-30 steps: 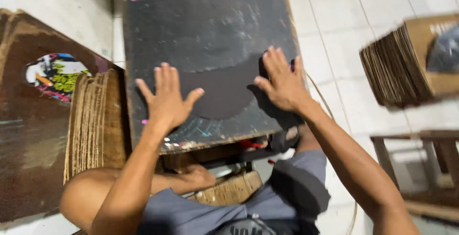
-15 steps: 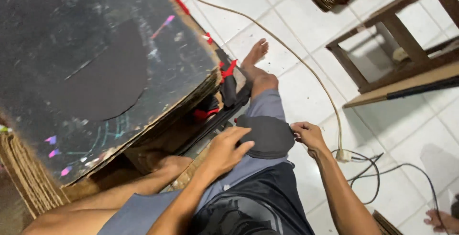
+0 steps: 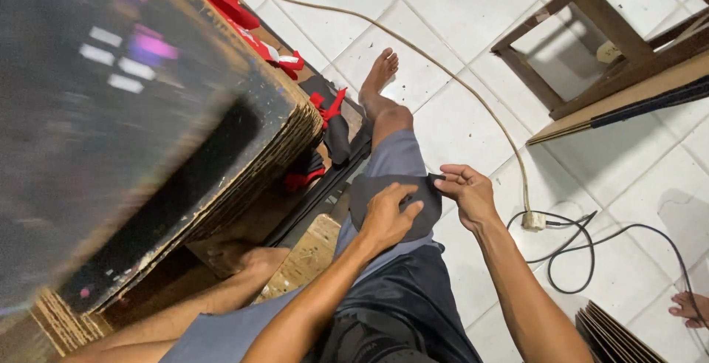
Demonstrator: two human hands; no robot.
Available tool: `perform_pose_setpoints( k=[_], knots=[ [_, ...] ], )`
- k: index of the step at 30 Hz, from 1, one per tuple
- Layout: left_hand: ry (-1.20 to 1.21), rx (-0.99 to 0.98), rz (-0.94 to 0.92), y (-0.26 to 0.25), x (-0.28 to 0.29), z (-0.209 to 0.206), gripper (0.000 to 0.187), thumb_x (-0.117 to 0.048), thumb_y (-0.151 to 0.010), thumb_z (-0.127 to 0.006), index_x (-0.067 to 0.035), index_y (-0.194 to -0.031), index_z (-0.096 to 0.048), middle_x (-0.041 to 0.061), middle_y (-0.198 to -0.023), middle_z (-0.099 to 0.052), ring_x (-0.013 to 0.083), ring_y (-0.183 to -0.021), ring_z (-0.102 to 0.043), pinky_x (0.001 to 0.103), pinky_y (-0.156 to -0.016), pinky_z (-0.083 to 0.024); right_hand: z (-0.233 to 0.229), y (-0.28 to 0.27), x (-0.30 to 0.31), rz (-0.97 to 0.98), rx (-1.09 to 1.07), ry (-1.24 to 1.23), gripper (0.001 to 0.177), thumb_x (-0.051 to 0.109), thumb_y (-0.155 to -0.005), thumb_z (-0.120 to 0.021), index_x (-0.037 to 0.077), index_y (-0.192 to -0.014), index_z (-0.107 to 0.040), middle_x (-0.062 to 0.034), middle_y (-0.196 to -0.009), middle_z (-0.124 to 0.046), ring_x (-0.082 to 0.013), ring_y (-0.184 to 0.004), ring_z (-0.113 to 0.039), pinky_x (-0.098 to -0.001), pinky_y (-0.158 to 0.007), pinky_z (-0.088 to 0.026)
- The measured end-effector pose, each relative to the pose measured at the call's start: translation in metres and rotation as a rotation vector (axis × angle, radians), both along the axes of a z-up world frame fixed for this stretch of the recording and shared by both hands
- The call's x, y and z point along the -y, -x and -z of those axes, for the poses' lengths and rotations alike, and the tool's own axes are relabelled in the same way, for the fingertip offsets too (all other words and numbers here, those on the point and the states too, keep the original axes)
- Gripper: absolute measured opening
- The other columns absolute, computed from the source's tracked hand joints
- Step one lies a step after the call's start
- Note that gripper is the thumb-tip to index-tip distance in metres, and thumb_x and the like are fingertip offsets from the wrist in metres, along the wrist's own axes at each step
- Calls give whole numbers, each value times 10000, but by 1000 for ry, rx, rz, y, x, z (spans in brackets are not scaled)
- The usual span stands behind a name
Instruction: The person is placing pre-cut black fabric pieces onto a platen for screen printing, ensuring they are aligned and flat.
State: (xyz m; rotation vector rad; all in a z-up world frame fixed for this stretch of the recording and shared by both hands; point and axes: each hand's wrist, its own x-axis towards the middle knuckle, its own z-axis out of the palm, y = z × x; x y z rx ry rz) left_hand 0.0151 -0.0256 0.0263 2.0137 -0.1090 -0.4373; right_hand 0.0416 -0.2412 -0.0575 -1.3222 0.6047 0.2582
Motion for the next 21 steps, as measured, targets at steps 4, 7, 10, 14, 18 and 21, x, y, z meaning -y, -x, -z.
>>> perform_pose_setpoints(
  k=[4, 7, 10, 14, 18, 21],
  knots=[
    [109, 125, -93, -15, 1, -13, 440, -79, -978, -638, 17, -1404, -584, 207, -1345, -622, 362, -1325, -558, 488, -1165, -371, -47, -2, -24, -43, 113, -14, 405, -109, -729, -832, -49, -1113, -716, -134, -886, -736, -169, -797, -752, -272, -737, -638],
    [221, 194, -136, -24, -4, -1, 436, -12, -931, -670, -33, -1365, -634, 170, -1237, -658, 360, -1219, -602, 473, -1073, -455, -75, 0, -34, -77, 186, 15, 390, -108, -716, -844, -47, -1089, -747, -144, -865, -740, -143, -786, -737, -254, -732, -628],
    [293, 162, -197, -28, -9, -2, 271, -87, -919, -731, -139, -1184, -759, 66, -1066, -729, 249, -1081, -688, 370, -944, -535, -96, -1, -42, -141, 236, 146, 327, -86, -733, -862, -26, -1045, -781, -137, -810, -726, -122, -742, -690, -247, -688, -618],
    [259, 28, -397, -20, 5, -22, 203, -152, -865, -792, -74, -1048, -748, 104, -953, -730, 224, -857, -714, 346, -778, -571, -102, 0, -44, -151, 281, 287, 321, -49, -766, -874, 19, -1068, -789, -137, -841, -744, -138, -759, -693, -271, -721, -611],
    [421, -305, -498, -16, 16, -17, 376, -265, -783, -890, -14, -1032, -762, 152, -947, -771, 201, -833, -765, 300, -726, -602, -102, 9, -49, -196, 395, 383, 386, -73, -799, -822, 41, -1165, -777, -143, -939, -778, -157, -894, -714, -305, -845, -595],
    [477, -323, -528, -19, 11, -5, 326, -204, -771, -887, 2, -995, -772, 137, -897, -762, 153, -808, -739, 285, -712, -591, -116, 10, -54, -243, 435, 402, 407, -90, -792, -810, 37, -1177, -776, -168, -947, -791, -182, -889, -736, -328, -841, -610]
  ],
)
